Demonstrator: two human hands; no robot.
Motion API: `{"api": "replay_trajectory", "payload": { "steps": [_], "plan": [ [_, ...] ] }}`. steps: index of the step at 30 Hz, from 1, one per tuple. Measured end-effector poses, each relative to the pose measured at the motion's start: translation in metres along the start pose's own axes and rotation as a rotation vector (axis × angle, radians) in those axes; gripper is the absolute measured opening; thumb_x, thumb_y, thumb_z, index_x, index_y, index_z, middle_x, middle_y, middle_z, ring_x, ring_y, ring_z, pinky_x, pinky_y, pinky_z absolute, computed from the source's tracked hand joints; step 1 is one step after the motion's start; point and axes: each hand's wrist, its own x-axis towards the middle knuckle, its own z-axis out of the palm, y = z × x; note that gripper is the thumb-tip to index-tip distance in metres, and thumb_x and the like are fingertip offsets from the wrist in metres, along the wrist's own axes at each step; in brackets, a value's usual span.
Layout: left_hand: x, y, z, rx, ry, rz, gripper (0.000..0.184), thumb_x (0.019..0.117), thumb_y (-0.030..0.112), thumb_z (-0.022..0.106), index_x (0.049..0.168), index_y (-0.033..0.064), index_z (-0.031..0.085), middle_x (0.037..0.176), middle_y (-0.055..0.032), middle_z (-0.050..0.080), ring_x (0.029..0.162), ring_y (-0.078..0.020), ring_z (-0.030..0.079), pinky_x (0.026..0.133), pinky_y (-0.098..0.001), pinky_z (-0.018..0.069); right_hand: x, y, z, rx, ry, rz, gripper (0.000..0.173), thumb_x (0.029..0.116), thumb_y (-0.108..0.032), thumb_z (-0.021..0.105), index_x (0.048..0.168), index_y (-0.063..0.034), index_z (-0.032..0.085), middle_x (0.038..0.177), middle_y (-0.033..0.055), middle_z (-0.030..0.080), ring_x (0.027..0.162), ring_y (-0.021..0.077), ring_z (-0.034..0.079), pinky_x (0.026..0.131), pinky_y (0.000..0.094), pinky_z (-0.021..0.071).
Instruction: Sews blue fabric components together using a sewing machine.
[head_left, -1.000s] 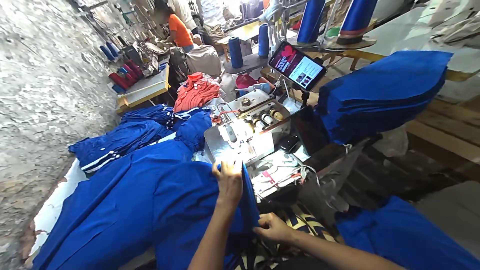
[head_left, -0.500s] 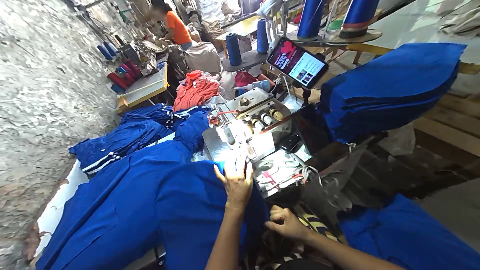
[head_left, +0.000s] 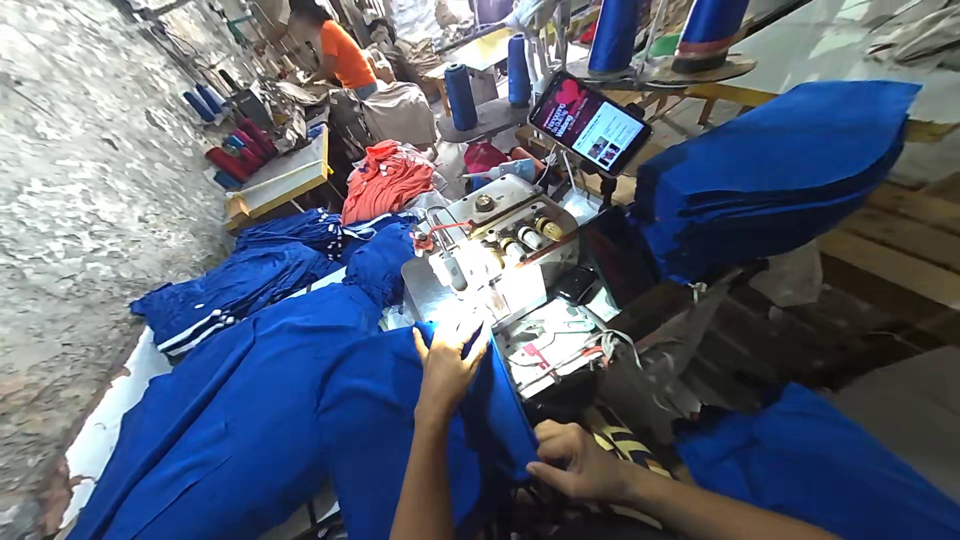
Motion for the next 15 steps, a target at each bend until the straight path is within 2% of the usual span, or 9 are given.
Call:
{"api": "replay_trajectory", "payload": {
  "steps": [2,5,6,9,11,15],
  "plan": [
    [0.002,-0.01,0.008,-0.021,0.119,0.039,0.032,0.0998,0.027,0.059,0.124,0.0125,0.075,0.132,-0.0092,0.069,0.133,-0.0346,0.058,0.114,-0.0783,0.015,0.008,0.0,0.006,-0.032,-0.005,-0.03,0.039,0.0961,-0.017,0.065,0.062,-0.0006,0.057,0.063,0.0102,0.055,0.071,0.0188,0.059,0.069,0.0265,0.0477],
    [0.013,-0.023,0.008,-0.061,0.18,0.018,0.03,0.0964,0.015,0.06,0.12,0.0008,0.072,0.127,-0.0168,0.07,0.128,-0.0374,0.06,0.113,-0.0709,0.0268,0.028,-0.005,0.017,-0.059,-0.044,-0.097,0.035,0.0961,-0.014,0.065,0.065,0.0014,0.062,0.065,0.013,0.061,0.07,0.0211,0.063,0.068,0.0286,0.0515],
    [0.016,-0.025,0.005,-0.06,0.16,-0.004,0.031,0.0968,0.012,0.06,0.122,-0.0019,0.07,0.129,-0.0194,0.068,0.129,-0.0393,0.059,0.114,-0.0701,0.0261,0.037,-0.006,0.021,-0.044,-0.054,-0.114,0.033,0.096,-0.012,0.065,0.066,0.0026,0.063,0.066,0.0135,0.061,0.068,0.0203,0.062,0.066,0.0277,0.0512],
    [0.029,-0.035,-0.005,-0.002,0.08,-0.033,0.035,0.1008,0.016,0.055,0.13,0.0005,0.067,0.136,-0.0188,0.065,0.134,-0.0383,0.055,0.118,-0.0693,0.0214,0.064,-0.008,0.033,-0.004,-0.057,-0.127,0.036,0.0959,-0.01,0.064,0.063,0.0039,0.06,0.063,0.0134,0.057,0.062,0.018,0.058,0.059,0.0258,0.0472],
    [0.037,-0.045,-0.008,0.022,0.068,-0.025,0.033,0.1016,0.014,0.054,0.128,0.0008,0.069,0.134,-0.0189,0.066,0.134,-0.0383,0.055,0.116,-0.0698,0.0225,0.078,-0.008,0.04,-0.002,-0.052,-0.086,0.039,0.0963,-0.012,0.064,0.062,0.0043,0.058,0.062,0.0134,0.055,0.062,0.0184,0.056,0.058,0.027,0.045],
    [0.049,-0.055,-0.015,0.081,0.038,-0.093,0.036,0.1041,0.012,0.05,0.134,0.0006,0.066,0.142,-0.019,0.061,0.141,-0.038,0.049,0.118,-0.069,0.0189,0.092,-0.01,0.043,-0.007,-0.019,0.013,0.041,0.0969,-0.015,0.063,0.061,0.0048,0.057,0.061,0.0123,0.054,0.06,0.0155,0.053,0.057,0.0263,0.0418]
  ]
}}
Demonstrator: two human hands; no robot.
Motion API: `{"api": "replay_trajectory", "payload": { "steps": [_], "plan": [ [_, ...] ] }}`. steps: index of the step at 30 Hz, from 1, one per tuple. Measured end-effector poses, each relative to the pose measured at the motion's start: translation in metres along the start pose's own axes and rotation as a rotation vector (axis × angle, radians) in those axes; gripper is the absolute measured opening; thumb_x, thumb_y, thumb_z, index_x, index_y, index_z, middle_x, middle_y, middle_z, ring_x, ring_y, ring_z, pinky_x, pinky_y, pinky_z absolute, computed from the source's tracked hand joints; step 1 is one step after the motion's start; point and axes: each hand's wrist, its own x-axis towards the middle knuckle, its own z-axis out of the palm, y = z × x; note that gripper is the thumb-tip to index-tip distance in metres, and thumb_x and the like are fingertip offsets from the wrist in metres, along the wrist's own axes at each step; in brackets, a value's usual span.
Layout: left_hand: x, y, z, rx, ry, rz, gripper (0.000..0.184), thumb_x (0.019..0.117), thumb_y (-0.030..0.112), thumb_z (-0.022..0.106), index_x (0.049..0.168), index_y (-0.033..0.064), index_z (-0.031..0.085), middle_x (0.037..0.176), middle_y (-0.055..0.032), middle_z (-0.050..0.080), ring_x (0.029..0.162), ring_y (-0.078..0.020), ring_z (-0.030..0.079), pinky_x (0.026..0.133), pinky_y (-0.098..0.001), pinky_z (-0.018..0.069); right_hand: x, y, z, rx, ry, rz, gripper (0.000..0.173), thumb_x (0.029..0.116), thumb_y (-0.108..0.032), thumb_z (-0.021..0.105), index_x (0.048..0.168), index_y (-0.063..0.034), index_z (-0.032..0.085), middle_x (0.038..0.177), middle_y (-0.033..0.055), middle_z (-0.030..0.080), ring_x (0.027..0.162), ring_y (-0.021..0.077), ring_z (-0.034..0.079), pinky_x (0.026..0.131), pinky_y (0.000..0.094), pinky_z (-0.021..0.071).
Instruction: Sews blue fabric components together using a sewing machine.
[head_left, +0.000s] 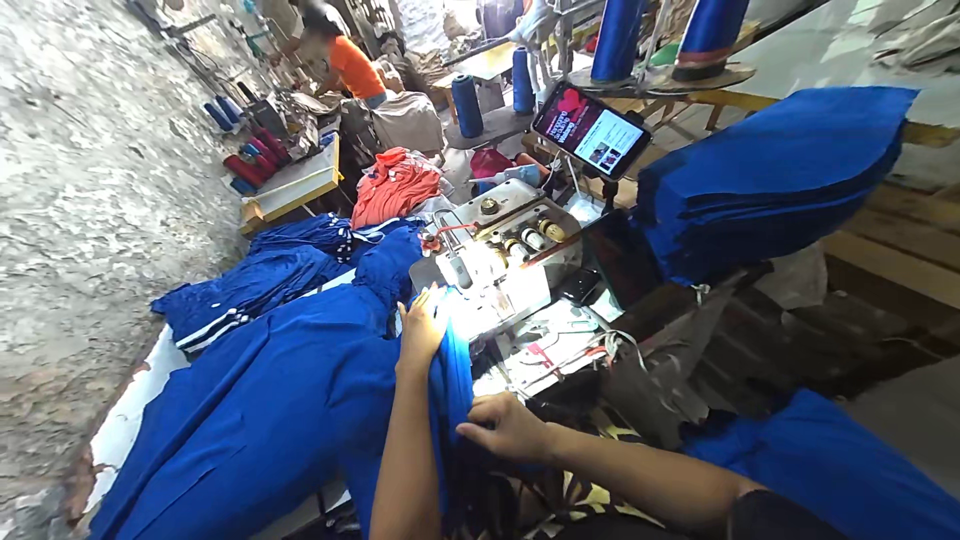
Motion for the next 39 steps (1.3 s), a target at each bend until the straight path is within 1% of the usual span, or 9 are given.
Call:
{"api": "replay_trajectory", "payload": {
  "steps": [7,11,14,17,28,31,33,36,39],
  "plan": [
    [-0.024,0.006,-0.001,-0.094,0.279,-0.009,0.026,0.0943,0.007,0.065,0.113,-0.0088,0.072,0.111,-0.0277,0.071,0.107,-0.0421,0.069,0.096,-0.0548,0.0516,-0.021,-0.023,-0.032,0.18,-0.075,0.296,0.043,0.0964,-0.02,0.063,0.059,-0.0032,0.051,0.054,-0.0043,0.042,0.052,-0.0015,0.039,0.051,0.0183,0.0303],
    [-0.013,0.017,-0.013,-0.125,0.05,-0.275,0.043,0.1006,0.02,0.063,0.135,-0.0059,0.061,0.127,-0.0282,0.063,0.124,-0.0429,0.057,0.108,-0.0592,0.039,-0.015,-0.021,-0.044,0.084,-0.074,0.372,0.041,0.0954,-0.021,0.063,0.061,-0.0012,0.053,0.063,0.0015,0.046,0.061,0.0052,0.044,0.057,0.0227,0.0353],
    [-0.004,0.017,-0.018,-0.06,0.07,-0.285,0.03,0.1006,0.019,0.064,0.112,-0.0078,0.071,0.11,-0.0265,0.069,0.111,-0.0392,0.064,0.103,-0.0552,0.0437,-0.007,-0.012,-0.036,0.016,-0.098,0.363,0.039,0.0958,-0.02,0.062,0.064,0.0025,0.057,0.066,0.0065,0.049,0.065,0.0104,0.047,0.061,0.0265,0.0379],
    [0.006,0.017,-0.016,0.031,0.068,-0.322,0.03,0.1038,0.018,0.058,0.116,-0.006,0.071,0.12,-0.0281,0.066,0.119,-0.0436,0.06,0.105,-0.0618,0.0394,-0.001,-0.01,-0.021,-0.063,-0.068,0.209,0.035,0.0964,-0.016,0.062,0.069,0.0062,0.064,0.067,0.0139,0.057,0.066,0.0185,0.056,0.062,0.031,0.0445],
    [-0.013,-0.039,-0.002,-0.176,0.489,-0.576,0.029,0.1009,0.0,0.052,0.124,-0.0153,0.061,0.13,-0.037,0.057,0.127,-0.0483,0.053,0.11,-0.0523,0.0409,0.031,0.008,-0.021,-0.204,0.111,0.238,0.025,0.0924,-0.011,0.063,0.076,0.0068,0.071,0.075,0.0168,0.067,0.072,0.0211,0.065,0.069,0.0337,0.0512],
    [-0.059,-0.028,-0.009,-0.271,0.927,-0.344,0.025,0.0972,-0.004,0.05,0.114,-0.0198,0.058,0.119,-0.0356,0.06,0.118,-0.0402,0.057,0.105,-0.0433,0.0444,0.037,0.009,-0.022,-0.202,0.189,0.219,0.017,0.0887,-0.008,0.064,0.084,0.0071,0.071,0.079,0.0176,0.07,0.074,0.0227,0.068,0.07,0.0355,0.0545],
    [-0.08,-0.021,-0.012,-0.309,1.161,-0.007,0.013,0.094,-0.007,0.048,0.103,-0.0137,0.055,0.113,-0.0202,0.059,0.115,-0.0177,0.056,0.102,-0.0269,0.0454,0.046,0.003,-0.025,-0.164,0.164,0.298,0.028,0.0901,-0.005,0.063,0.114,0.0096,0.064,0.091,0.0206,0.071,0.081,0.0282,0.071,0.076,0.0413,0.057],
    [-0.089,-0.002,-0.028,-0.388,1.186,0.413,0.017,0.1034,0.003,0.047,0.107,0.0175,0.055,0.11,0.0133,0.061,0.112,0.0045,0.058,0.1,-0.0179,0.0482,0.059,-0.003,-0.027,-0.111,0.092,0.418,0.066,0.0897,-0.005,0.064,0.151,0.0042,0.041,0.097,0.0205,0.075,0.087,0.03,0.074,0.084,0.0454,0.0572],
    [-0.086,0.006,-0.041,-0.354,1.154,0.552,0.017,0.1046,0.008,0.048,0.11,0.0218,0.055,0.107,0.0161,0.06,0.106,0.0076,0.058,0.094,-0.0128,0.0472,0.073,-0.01,-0.041,-0.057,-0.149,0.6,0.074,0.0913,-0.007,0.064,0.156,0.0051,0.03,0.112,0.0247,0.067,0.099,0.0281,0.064,0.095,0.042,0.0488]
  ]
}}
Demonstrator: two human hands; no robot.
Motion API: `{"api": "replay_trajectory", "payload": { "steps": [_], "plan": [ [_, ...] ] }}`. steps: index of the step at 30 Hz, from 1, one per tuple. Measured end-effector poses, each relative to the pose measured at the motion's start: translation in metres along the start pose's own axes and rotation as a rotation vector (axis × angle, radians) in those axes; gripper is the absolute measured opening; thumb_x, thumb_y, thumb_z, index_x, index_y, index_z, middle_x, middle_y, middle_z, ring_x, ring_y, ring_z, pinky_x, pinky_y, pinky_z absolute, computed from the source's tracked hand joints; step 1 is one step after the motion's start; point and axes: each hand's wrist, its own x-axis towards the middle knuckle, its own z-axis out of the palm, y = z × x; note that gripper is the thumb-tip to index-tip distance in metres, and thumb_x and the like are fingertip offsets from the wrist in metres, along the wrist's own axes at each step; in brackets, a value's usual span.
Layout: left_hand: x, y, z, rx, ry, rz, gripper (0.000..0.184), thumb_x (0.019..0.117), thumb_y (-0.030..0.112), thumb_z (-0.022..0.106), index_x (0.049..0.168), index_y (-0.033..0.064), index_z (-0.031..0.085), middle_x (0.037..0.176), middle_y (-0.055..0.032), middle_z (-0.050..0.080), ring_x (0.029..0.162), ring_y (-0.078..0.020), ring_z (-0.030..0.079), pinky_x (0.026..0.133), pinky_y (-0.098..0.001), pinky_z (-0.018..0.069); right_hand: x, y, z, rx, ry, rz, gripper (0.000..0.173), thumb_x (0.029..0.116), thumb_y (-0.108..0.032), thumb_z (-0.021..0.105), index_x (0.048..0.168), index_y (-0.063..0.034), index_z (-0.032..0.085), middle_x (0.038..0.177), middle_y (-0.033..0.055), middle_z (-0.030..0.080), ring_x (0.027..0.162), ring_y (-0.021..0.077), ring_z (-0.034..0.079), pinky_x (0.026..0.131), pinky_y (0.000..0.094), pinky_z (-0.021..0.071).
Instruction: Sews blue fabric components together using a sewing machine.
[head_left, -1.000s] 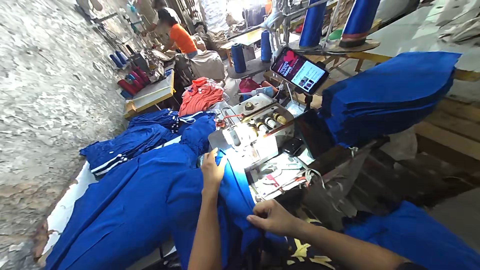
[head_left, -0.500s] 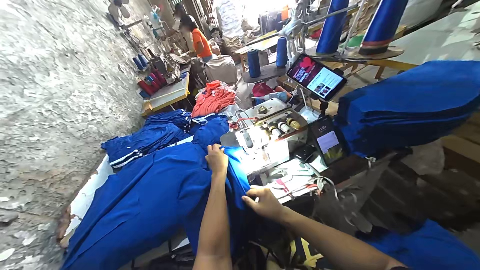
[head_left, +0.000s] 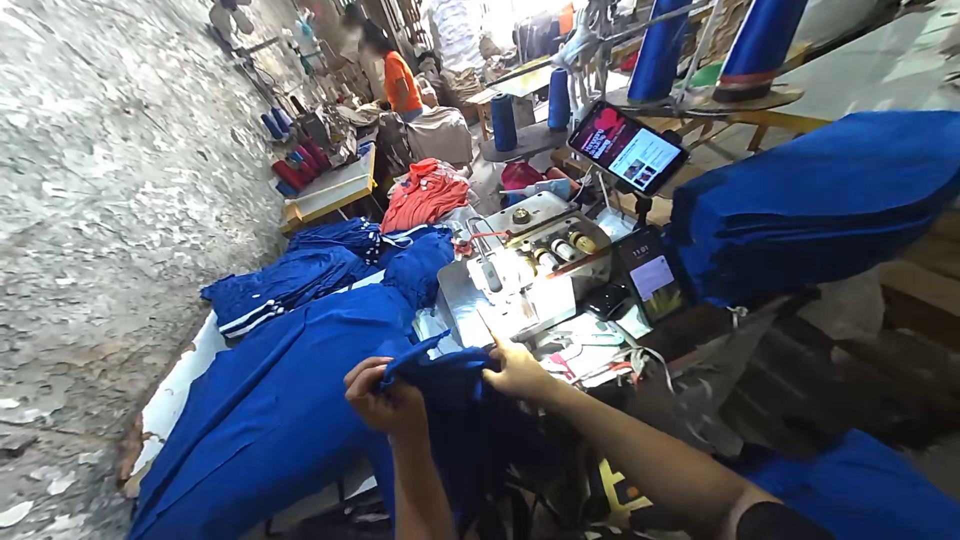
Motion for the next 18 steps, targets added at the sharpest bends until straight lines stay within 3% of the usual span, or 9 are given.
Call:
{"api": "replay_trajectory", "payload": {
  "steps": [2,4,5,7,8,11,14,16,18],
  "plan": [
    [0.003,-0.005,0.002,-0.008,-0.058,0.019,0.013,0.1047,0.009,0.049,0.109,0.0195,0.057,0.107,0.0141,0.061,0.106,0.007,0.058,0.095,-0.013,0.0476,-0.001,0.002,-0.009,-0.029,-0.108,-0.08,0.063,0.0904,-0.002,0.066,0.15,0.0021,0.047,0.119,0.0257,0.067,0.105,0.0306,0.065,0.097,0.0455,0.0492],
    [0.003,-0.009,0.005,-0.003,-0.141,0.003,0.009,0.1037,0.008,0.051,0.105,0.0126,0.058,0.105,0.0075,0.062,0.106,0.0044,0.059,0.095,-0.0141,0.0482,-0.006,0.009,-0.012,-0.067,-0.116,-0.149,0.041,0.0895,0.0,0.064,0.13,0.0026,0.066,0.119,0.0252,0.07,0.112,0.0342,0.067,0.099,0.0504,0.0488],
    [0.003,-0.011,0.007,0.005,-0.173,-0.007,0.007,0.1028,0.007,0.052,0.103,0.0087,0.058,0.103,0.0036,0.063,0.105,0.0027,0.06,0.095,-0.0146,0.0482,-0.011,0.01,-0.012,-0.07,-0.089,-0.133,0.04,0.0892,0.0,0.064,0.129,0.0028,0.065,0.117,0.0248,0.07,0.11,0.0346,0.067,0.097,0.0509,0.0496],
    [0.004,-0.01,0.009,0.004,-0.185,-0.025,0.005,0.101,0.006,0.055,0.1,0.0035,0.059,0.1,-0.0001,0.063,0.103,0.0029,0.06,0.093,-0.0131,0.0482,-0.018,0.011,-0.01,-0.066,0.03,-0.054,0.049,0.0876,-0.004,0.066,0.135,0.0057,0.054,0.101,0.0225,0.069,0.092,0.0334,0.067,0.084,0.0496,0.0526],
    [0.005,-0.007,0.009,-0.015,-0.183,-0.035,0.005,0.1015,0.009,0.056,0.1,0.0048,0.06,0.099,0.0023,0.063,0.102,0.0054,0.059,0.092,-0.0114,0.0478,-0.02,0.01,-0.01,-0.07,0.101,-0.011,0.055,0.0871,-0.006,0.067,0.137,0.009,0.049,0.095,0.0219,0.069,0.088,0.0334,0.067,0.083,0.0491,0.053],
    [0.01,0.008,0.003,-0.162,-0.254,-0.062,0.003,0.102,0.019,0.059,0.102,0.0166,0.061,0.098,0.0124,0.062,0.1,0.0084,0.059,0.089,-0.0108,0.0483,-0.018,0.006,-0.014,-0.111,0.128,0.056,0.068,0.0876,-0.009,0.069,0.144,0.0144,0.039,0.1,0.0249,0.069,0.095,0.0353,0.068,0.09,0.0495,0.0519],
    [0.018,0.023,-0.007,-0.317,-0.433,-0.074,0.012,0.1043,0.029,0.059,0.106,0.0182,0.064,0.096,0.0108,0.064,0.093,0.0062,0.06,0.084,-0.0115,0.049,-0.017,0.004,-0.021,-0.109,-0.068,-0.022,0.065,0.0892,-0.002,0.067,0.149,0.0079,0.042,0.114,0.0285,0.068,0.106,0.0381,0.067,0.096,0.052,0.0494],
    [0.022,0.022,-0.011,-0.355,-0.5,-0.085,0.014,0.1039,0.031,0.06,0.104,0.0171,0.064,0.093,0.0096,0.063,0.088,0.0054,0.06,0.08,-0.0114,0.0496,-0.019,0.009,-0.018,-0.093,-0.132,-0.156,0.055,0.0871,0.003,0.066,0.141,0.0013,0.058,0.118,0.0263,0.07,0.108,0.0372,0.068,0.096,0.0536,0.0505],
    [0.025,0.016,-0.013,-0.38,-0.532,-0.096,0.017,0.1043,0.032,0.059,0.104,0.0165,0.064,0.091,0.0099,0.063,0.086,0.0062,0.06,0.078,-0.0107,0.0495,-0.024,0.015,-0.009,-0.056,-0.051,-0.174,0.046,0.0861,0.004,0.066,0.132,0.002,0.064,0.115,0.0238,0.071,0.103,0.0339,0.07,0.091,0.0507,0.0528]
  ]
}}
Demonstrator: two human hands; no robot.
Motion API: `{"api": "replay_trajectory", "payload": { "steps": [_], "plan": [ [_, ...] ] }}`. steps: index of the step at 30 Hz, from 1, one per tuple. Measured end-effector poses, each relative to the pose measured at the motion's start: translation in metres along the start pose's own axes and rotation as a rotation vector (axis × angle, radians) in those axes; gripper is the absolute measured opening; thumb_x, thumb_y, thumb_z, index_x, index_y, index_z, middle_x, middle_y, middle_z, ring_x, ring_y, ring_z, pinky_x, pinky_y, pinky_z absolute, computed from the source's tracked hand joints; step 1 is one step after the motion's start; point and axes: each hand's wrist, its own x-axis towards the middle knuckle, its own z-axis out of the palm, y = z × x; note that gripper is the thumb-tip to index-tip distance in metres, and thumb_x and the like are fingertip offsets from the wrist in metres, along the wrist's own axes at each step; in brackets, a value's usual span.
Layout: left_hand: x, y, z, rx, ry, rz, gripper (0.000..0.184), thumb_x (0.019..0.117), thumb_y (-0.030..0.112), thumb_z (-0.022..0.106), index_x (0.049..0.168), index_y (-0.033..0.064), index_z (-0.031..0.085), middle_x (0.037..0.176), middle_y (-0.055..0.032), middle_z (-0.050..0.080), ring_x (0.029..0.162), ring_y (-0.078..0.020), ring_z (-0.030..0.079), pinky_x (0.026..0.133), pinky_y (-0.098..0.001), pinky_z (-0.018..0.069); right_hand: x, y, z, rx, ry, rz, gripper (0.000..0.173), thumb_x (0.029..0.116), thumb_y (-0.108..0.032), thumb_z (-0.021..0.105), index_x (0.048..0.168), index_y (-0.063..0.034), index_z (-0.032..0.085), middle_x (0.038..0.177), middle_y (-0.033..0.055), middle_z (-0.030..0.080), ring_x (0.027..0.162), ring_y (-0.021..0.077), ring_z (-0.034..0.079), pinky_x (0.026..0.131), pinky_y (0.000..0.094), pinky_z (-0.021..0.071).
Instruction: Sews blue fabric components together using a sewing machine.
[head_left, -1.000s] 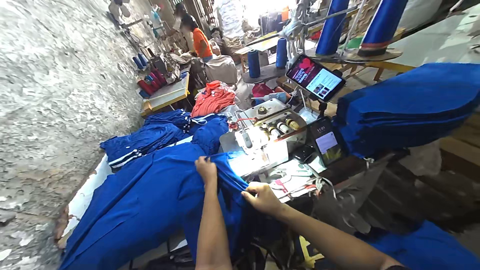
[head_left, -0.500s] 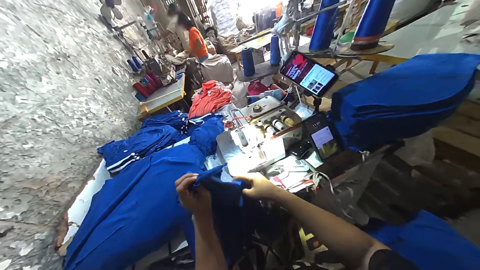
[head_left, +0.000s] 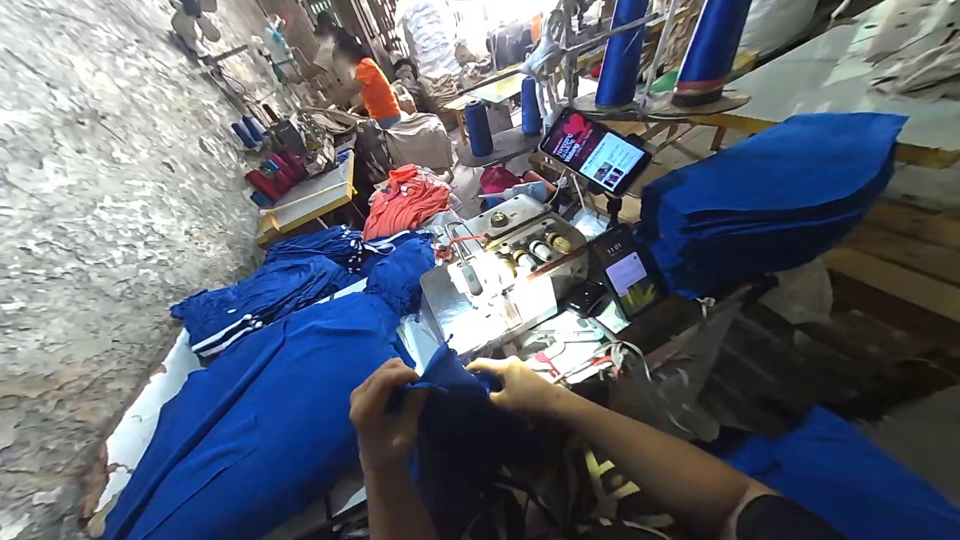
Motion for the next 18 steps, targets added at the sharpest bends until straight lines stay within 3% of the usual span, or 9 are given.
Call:
{"api": "replay_trajectory", "payload": {
  "steps": [2,3,5,8,10,11,13,16,18],
  "plan": [
    [0.0,0.0,-0.005,-0.09,-0.076,-0.031,0.018,0.1042,0.033,0.059,0.101,0.0162,0.064,0.087,0.0101,0.062,0.082,0.0066,0.059,0.076,-0.0107,0.0489,-0.002,0.005,0.008,0.024,0.224,0.069,0.052,0.0816,-0.002,0.069,0.13,0.0094,0.054,0.093,0.0197,0.071,0.083,0.0283,0.07,0.078,0.0454,0.0551],
    [0.001,0.005,-0.007,-0.169,-0.16,-0.064,0.019,0.1039,0.033,0.059,0.099,0.0156,0.064,0.086,0.0099,0.062,0.08,0.0071,0.059,0.075,-0.0104,0.0484,-0.001,0.007,0.007,0.032,0.289,0.113,0.064,0.0814,-0.004,0.071,0.137,0.0131,0.044,0.087,0.0178,0.07,0.079,0.0256,0.068,0.078,0.0425,0.0553],
    [0.007,0.015,-0.008,-0.344,-0.44,-0.139,0.027,0.1044,0.035,0.058,0.093,0.0108,0.063,0.079,0.006,0.061,0.074,0.0068,0.058,0.069,-0.0096,0.0482,0.001,0.004,-0.004,0.002,0.233,0.183,0.082,0.0852,-0.008,0.069,0.152,0.0135,0.026,0.09,0.0171,0.068,0.084,0.0246,0.067,0.084,0.0407,0.0541],
    [0.011,0.012,0.001,-0.522,-0.682,-0.176,0.032,0.1048,0.031,0.057,0.09,0.0035,0.062,0.074,-0.0004,0.06,0.07,0.0035,0.056,0.065,-0.0117,0.0468,-0.001,0.006,-0.007,-0.053,0.087,0.02,0.056,0.0865,-0.001,0.067,0.14,0.0076,0.054,0.102,0.024,0.072,0.093,0.0335,0.07,0.087,0.0495,0.0536],
    [0.008,0.001,0.004,-0.393,-0.535,-0.209,0.028,0.1047,0.031,0.058,0.094,0.0057,0.063,0.079,0.0035,0.063,0.073,0.0071,0.058,0.069,-0.0111,0.0502,-0.003,0.017,0.0,-0.017,0.137,-0.098,0.03,0.083,0.003,0.067,0.113,0.0051,0.072,0.101,0.0214,0.074,0.093,0.0285,0.072,0.084,0.0452,0.055],
    [0.006,-0.007,0.006,-0.269,-0.402,-0.252,0.024,0.1032,0.028,0.059,0.095,0.0052,0.063,0.079,0.0053,0.065,0.073,0.0084,0.059,0.069,-0.0113,0.0511,-0.004,0.021,0.0,0.014,0.174,-0.072,0.021,0.0821,0.002,0.067,0.101,0.0058,0.074,0.096,0.0202,0.073,0.089,0.0254,0.069,0.081,0.0421,0.0531],
    [0.003,-0.021,0.016,-0.02,-0.18,-0.398,0.017,0.0965,0.014,0.062,0.093,-0.0024,0.066,0.079,0.0027,0.066,0.072,0.0069,0.061,0.069,-0.0132,0.0524,-0.006,0.03,-0.008,0.029,0.225,0.072,0.017,0.081,-0.002,0.071,0.094,0.0079,0.069,0.089,0.0184,0.068,0.082,0.0229,0.063,0.075,0.0398,0.0503],
    [0.0,-0.034,0.038,0.202,-0.144,-0.572,0.019,0.0955,0.012,0.062,0.096,-0.0061,0.067,0.081,-0.0056,0.067,0.072,0.001,0.061,0.071,-0.0172,0.0512,-0.006,0.041,-0.028,-0.015,0.262,0.269,0.033,0.0817,-0.005,0.07,0.108,0.0101,0.059,0.09,0.0182,0.061,0.083,0.0254,0.058,0.078,0.0422,0.0488],
    [-0.004,-0.039,0.053,0.267,-0.128,-0.611,0.018,0.0949,0.011,0.063,0.095,-0.0064,0.068,0.082,-0.01,0.068,0.073,-0.0052,0.062,0.072,-0.0225,0.0512,-0.007,0.046,-0.032,0.015,0.293,0.339,0.058,0.0826,-0.006,0.07,0.133,0.0103,0.048,0.089,0.0153,0.062,0.079,0.0217,0.058,0.078,0.0391,0.05]
  ]
}}
